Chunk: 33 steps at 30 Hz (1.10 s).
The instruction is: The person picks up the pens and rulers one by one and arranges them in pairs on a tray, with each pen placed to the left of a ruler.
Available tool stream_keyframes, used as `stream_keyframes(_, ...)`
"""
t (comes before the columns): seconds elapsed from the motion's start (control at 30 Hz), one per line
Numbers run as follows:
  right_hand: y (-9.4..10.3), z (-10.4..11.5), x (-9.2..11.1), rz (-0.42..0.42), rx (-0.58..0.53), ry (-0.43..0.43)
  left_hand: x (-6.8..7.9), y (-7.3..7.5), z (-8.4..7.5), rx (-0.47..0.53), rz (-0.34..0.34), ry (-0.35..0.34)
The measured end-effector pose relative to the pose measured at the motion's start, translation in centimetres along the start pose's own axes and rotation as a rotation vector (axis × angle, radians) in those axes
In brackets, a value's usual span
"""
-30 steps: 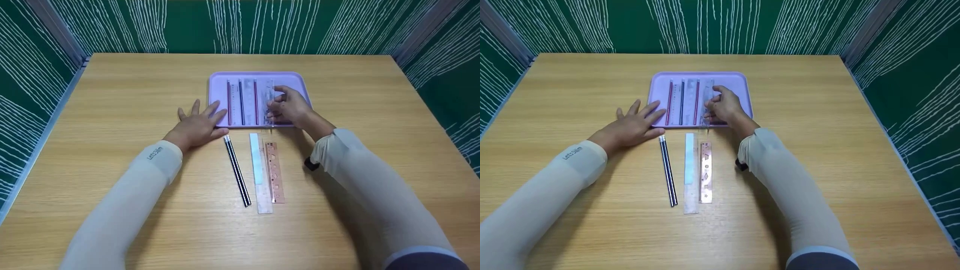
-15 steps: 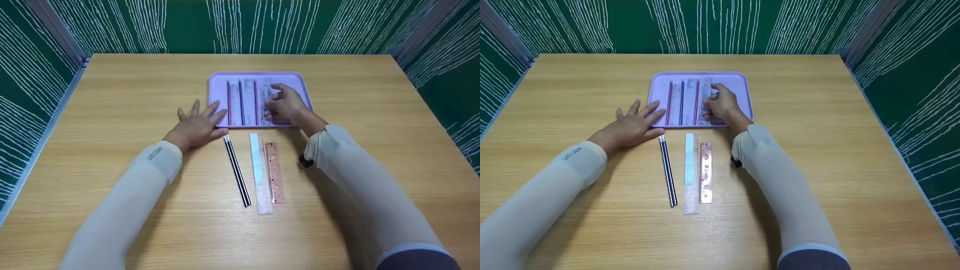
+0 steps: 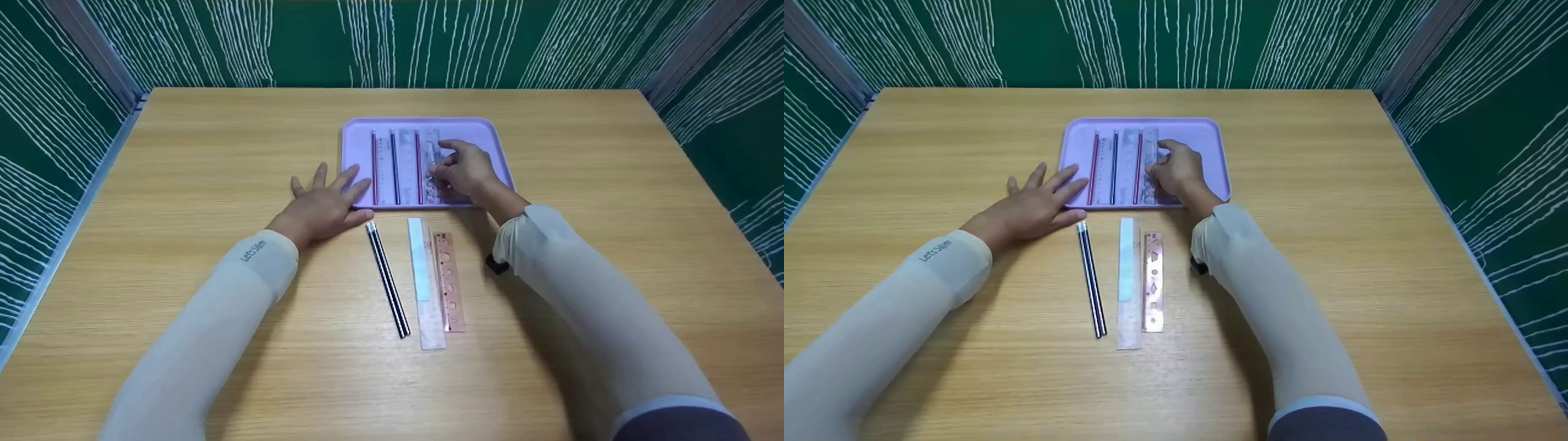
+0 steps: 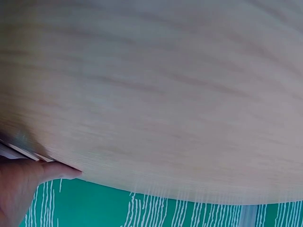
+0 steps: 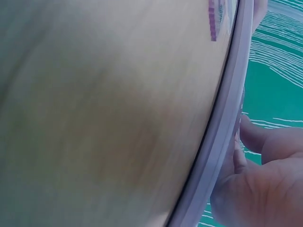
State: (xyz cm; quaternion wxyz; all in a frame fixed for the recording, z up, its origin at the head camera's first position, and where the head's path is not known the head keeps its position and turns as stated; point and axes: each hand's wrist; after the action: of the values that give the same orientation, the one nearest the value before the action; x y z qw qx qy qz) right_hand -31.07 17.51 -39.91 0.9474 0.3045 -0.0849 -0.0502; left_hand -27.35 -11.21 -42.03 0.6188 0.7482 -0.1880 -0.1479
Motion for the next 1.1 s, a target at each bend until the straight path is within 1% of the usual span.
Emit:
stream_keyframes(0.17, 0.00, 0.14, 0.04, -0.001, 0.058, -0.031, 0.12, 0.14, -0.09, 0.007, 0.003, 0.011)
stream_keyframes(0.4, -0.07, 0.49, 0.05, 0.006, 0.128, -0.042, 0.13, 0.30, -0.13, 0.018, -0.006, 0.002)
stream_keyframes(0.57, -0.24, 0.60, -0.04, 0.002, 0.186, -0.050, 0.12, 0.18, -0.06, 0.031, 0.001, 0.007)
stream_keyframes(0.7, -0.40, 0.59, -0.07, -0.005, 0.210, -0.050, 0.06, 0.07, -0.01, 0.031, 0.000, 0.007)
stream_keyframes(0.73, -0.41, 0.57, -0.06, -0.008, 0.215, -0.048, 0.04, 0.06, 0.00, 0.027, -0.001, 0.005)
stream_keyframes(0.97, -0.51, 0.26, -0.18, -0.049, 0.306, 0.059, -0.07, -0.04, -0.01, 0.019, -0.003, 0.005)
stream_keyframes(1.1, -0.58, 0.27, -0.14, -0.042, 0.314, 0.053, 0.04, -0.03, -0.04, 0.019, -0.003, 0.005)
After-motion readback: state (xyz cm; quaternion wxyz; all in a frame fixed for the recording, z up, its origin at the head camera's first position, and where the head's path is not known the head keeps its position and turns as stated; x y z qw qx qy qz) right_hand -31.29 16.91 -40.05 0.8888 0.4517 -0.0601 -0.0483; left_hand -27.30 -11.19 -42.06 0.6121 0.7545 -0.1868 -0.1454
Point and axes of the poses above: each hand's wrist, its own x-axis away from the middle knuckle, its own y-axis out of the back of the hand, z = x × y, and after that the axes turned 12 degrees about -z, right-handed
